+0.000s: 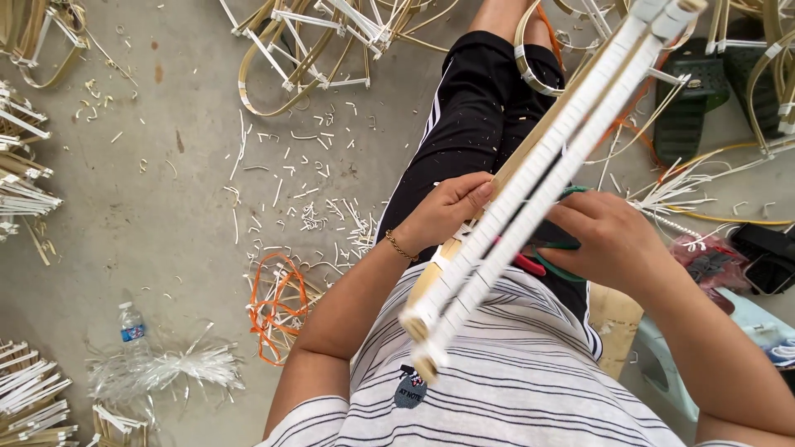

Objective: Assembling and finishing wooden frame components for furniture using hand tools.

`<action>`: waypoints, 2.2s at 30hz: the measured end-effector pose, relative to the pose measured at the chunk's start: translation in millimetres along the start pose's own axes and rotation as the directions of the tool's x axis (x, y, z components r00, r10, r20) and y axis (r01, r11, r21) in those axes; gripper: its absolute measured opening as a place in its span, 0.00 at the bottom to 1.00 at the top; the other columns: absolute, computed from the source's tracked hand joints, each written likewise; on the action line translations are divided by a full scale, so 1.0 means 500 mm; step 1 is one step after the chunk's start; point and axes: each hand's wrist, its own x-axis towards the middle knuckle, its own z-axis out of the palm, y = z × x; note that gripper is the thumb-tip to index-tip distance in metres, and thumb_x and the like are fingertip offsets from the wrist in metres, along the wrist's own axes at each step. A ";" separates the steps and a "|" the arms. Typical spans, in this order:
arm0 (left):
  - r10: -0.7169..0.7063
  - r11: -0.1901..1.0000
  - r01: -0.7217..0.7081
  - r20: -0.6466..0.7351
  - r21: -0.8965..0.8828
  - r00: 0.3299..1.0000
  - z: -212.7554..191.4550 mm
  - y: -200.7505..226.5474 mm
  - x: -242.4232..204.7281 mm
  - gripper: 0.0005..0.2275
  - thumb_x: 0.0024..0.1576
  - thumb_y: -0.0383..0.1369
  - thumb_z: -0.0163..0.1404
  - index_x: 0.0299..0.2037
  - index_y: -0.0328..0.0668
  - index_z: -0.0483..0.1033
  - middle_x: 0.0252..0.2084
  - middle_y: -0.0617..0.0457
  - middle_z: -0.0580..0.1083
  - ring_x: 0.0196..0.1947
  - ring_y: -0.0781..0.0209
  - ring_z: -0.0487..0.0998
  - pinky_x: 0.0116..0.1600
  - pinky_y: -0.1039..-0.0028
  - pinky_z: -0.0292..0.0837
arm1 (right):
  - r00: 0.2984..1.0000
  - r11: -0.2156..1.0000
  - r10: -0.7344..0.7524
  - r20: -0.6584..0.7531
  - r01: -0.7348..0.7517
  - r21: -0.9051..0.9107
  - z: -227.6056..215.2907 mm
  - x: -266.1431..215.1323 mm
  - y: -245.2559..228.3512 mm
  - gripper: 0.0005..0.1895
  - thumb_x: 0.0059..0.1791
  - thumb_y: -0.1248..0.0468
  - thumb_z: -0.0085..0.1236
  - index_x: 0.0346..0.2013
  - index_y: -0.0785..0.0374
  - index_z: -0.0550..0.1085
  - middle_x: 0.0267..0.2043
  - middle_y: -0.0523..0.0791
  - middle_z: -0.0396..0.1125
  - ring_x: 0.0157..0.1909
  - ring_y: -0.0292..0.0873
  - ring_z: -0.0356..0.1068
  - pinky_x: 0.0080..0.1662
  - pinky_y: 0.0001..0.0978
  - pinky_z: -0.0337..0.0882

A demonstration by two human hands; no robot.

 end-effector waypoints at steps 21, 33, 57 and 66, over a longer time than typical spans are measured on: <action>0.266 0.839 -0.183 -0.093 0.512 0.960 -0.020 0.052 0.026 0.11 0.70 0.38 0.44 0.51 0.42 0.77 0.28 0.55 0.73 0.24 0.69 0.73 0.32 0.77 0.70 | 0.896 0.929 0.268 0.354 -0.337 0.151 0.055 -0.005 -0.033 0.27 0.38 0.52 0.69 0.47 0.60 0.78 0.32 0.45 0.69 0.35 0.45 0.74 0.37 0.38 0.73; 0.228 0.870 -0.172 -0.069 0.463 0.971 -0.008 0.064 0.033 0.12 0.70 0.40 0.43 0.50 0.43 0.77 0.26 0.54 0.73 0.22 0.67 0.74 0.30 0.75 0.71 | 0.922 0.903 0.246 0.298 -0.330 0.274 0.092 -0.014 -0.014 0.29 0.35 0.50 0.74 0.43 0.63 0.78 0.30 0.44 0.69 0.30 0.42 0.73 0.32 0.34 0.73; 0.274 0.786 -0.220 -0.007 0.578 0.962 0.002 0.074 0.057 0.11 0.66 0.39 0.49 0.53 0.45 0.74 0.25 0.50 0.75 0.21 0.58 0.78 0.29 0.71 0.71 | 0.894 0.916 0.335 0.297 -0.383 0.120 0.083 -0.026 -0.014 0.28 0.35 0.48 0.74 0.41 0.62 0.81 0.25 0.46 0.71 0.27 0.44 0.71 0.31 0.37 0.71; 0.276 0.892 -0.136 -0.283 0.431 0.918 -0.027 0.065 0.051 0.09 0.68 0.34 0.46 0.56 0.43 0.69 0.32 0.54 0.79 0.28 0.68 0.83 0.34 0.76 0.80 | 0.712 0.626 0.701 0.044 -0.643 0.441 0.213 -0.215 0.263 0.24 0.50 0.56 0.67 0.53 0.69 0.74 0.40 0.51 0.73 0.42 0.49 0.74 0.46 0.35 0.71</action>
